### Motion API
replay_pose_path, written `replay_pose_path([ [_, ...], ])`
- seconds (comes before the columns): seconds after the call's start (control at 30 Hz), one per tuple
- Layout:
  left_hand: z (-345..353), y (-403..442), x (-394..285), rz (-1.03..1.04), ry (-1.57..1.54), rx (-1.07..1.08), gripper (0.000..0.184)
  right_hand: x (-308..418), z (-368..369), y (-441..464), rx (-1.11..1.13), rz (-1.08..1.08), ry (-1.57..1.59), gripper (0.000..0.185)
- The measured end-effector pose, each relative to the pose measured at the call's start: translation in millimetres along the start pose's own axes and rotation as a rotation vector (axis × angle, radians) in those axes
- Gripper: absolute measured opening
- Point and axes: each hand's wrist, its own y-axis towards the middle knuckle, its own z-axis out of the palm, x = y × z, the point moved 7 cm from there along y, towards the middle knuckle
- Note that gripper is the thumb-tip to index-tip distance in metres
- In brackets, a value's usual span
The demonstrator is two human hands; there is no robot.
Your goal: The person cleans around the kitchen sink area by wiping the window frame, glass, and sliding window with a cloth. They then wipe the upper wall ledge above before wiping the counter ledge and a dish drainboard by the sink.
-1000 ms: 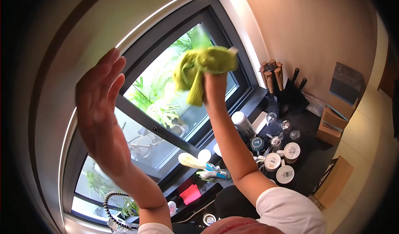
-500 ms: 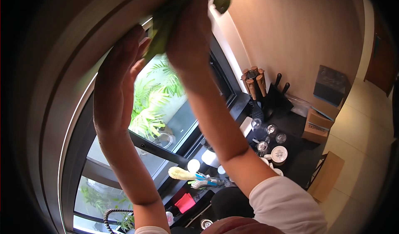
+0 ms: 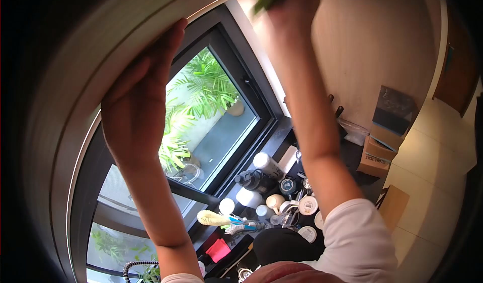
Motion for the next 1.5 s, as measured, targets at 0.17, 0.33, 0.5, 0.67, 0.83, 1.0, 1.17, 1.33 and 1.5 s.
replay_pose_path([
  [0.17, -3, -1, -2, -0.044, -0.063, 0.007, 0.079, 11, 73, -83, 0.084, 0.357, 0.464, 0.065],
  [0.33, -11, -1, -6, 0.001, -0.117, -0.078, 0.06, -17, -22, 93, 0.143, 0.174, 0.523, 0.065],
  [0.5, -10, -1, -4, -0.014, -0.086, -0.047, 0.059, -35, -25, 102, 0.099, 0.173, 0.55, 0.065],
  [0.67, -9, -3, -4, -0.021, -0.11, -0.085, 0.062, -91, 23, 2, 0.024, 0.344, 0.563, 0.065],
  [0.83, 7, -35, -22, -0.069, -0.149, -0.138, 0.075, -54, 82, -75, 0.149, 0.687, 0.939, 0.071],
  [1.0, 20, -68, -45, 0.021, -0.265, -0.131, 0.08, -65, -10, 81, 0.109, 0.347, 0.699, 0.06],
  [1.17, 22, -66, -45, 0.037, -0.17, -0.117, 0.079, -51, -13, 65, -0.015, 0.253, 0.592, 0.056],
  [1.33, 24, -73, -51, 0.041, -0.138, -0.164, 0.079, -65, 56, -95, -0.089, 0.51, 0.474, 0.055],
  [1.5, 40, -118, -82, 0.022, -0.084, -0.22, 0.083, -58, 99, -201, 0.048, 0.317, 0.622, 0.035],
])
